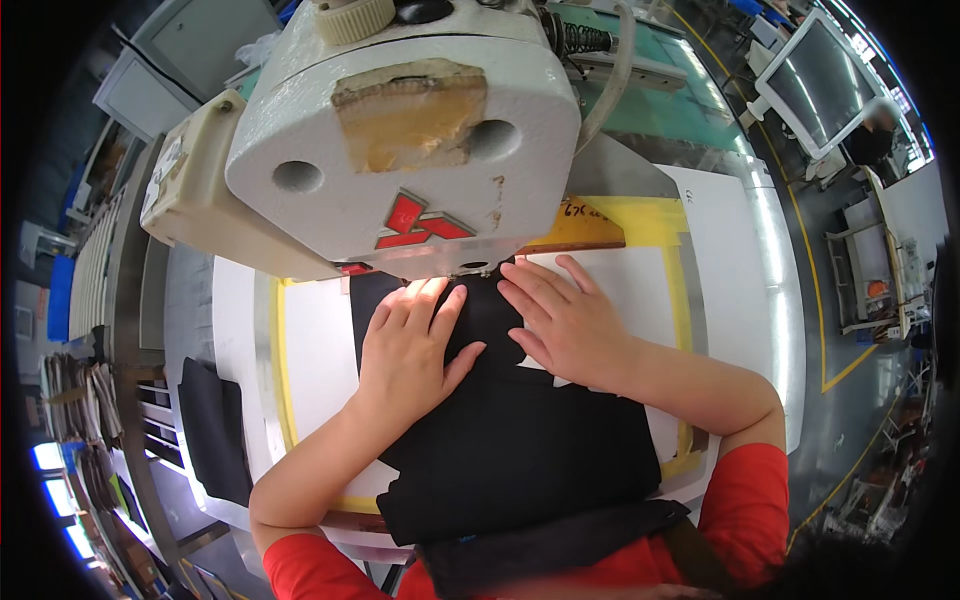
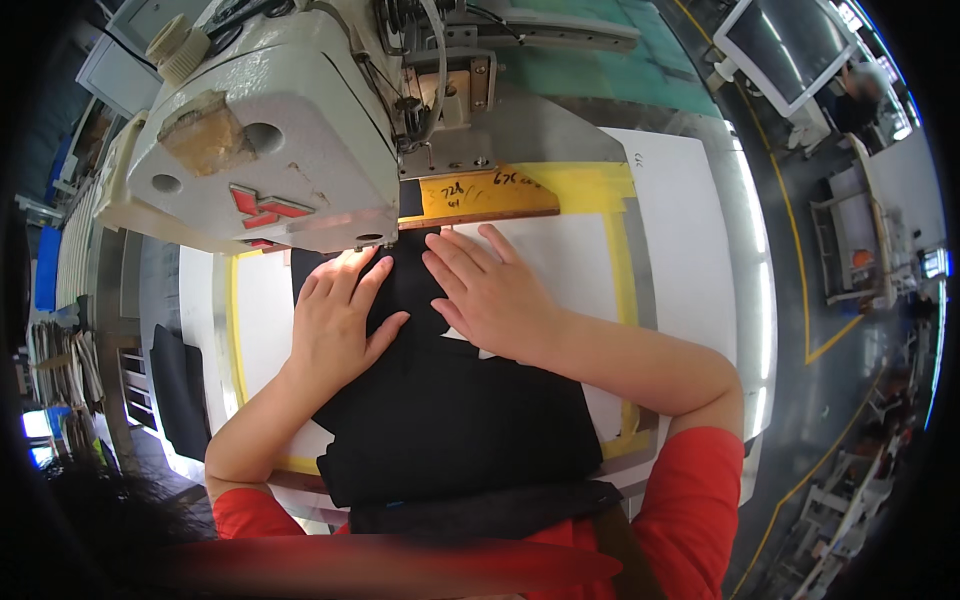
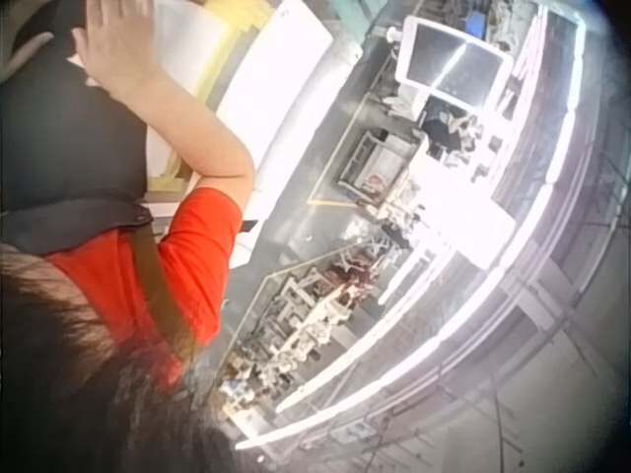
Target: The recorder uses an industrial sewing machine to sew black fabric components.
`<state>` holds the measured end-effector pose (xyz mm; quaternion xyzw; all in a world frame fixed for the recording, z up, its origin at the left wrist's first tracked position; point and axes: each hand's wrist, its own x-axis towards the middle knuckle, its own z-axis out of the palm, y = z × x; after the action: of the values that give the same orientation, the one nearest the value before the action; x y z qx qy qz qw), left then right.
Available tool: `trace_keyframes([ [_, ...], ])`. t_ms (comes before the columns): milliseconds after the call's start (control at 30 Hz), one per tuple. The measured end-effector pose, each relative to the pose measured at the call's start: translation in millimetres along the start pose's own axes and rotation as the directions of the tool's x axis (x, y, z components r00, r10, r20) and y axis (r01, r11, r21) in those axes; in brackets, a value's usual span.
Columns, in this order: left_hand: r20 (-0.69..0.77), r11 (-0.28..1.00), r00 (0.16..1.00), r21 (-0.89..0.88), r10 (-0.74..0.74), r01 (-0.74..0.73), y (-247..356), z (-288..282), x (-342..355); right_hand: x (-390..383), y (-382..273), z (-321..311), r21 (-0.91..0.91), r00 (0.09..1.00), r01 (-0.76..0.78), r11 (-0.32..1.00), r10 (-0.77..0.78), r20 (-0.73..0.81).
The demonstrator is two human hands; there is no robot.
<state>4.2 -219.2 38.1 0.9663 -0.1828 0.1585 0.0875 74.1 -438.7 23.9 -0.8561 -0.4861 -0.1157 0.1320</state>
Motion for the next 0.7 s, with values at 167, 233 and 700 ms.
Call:
trace_keyframes([
  [167,-0.027,1.000,1.000,-0.003,-0.006,0.006,-2,2,-4,3,-2,3,0.014,1.000,0.025,1.000,-0.025,-0.016],
  [233,-0.037,1.000,0.999,-0.023,-0.006,0.005,-2,3,-5,3,-3,0,-0.025,1.000,0.006,1.000,-0.006,0.003],
  [700,-0.082,1.000,0.997,0.013,-0.005,0.006,1,13,-11,2,-3,-6,0.032,0.999,0.016,0.999,-0.017,0.037],
])
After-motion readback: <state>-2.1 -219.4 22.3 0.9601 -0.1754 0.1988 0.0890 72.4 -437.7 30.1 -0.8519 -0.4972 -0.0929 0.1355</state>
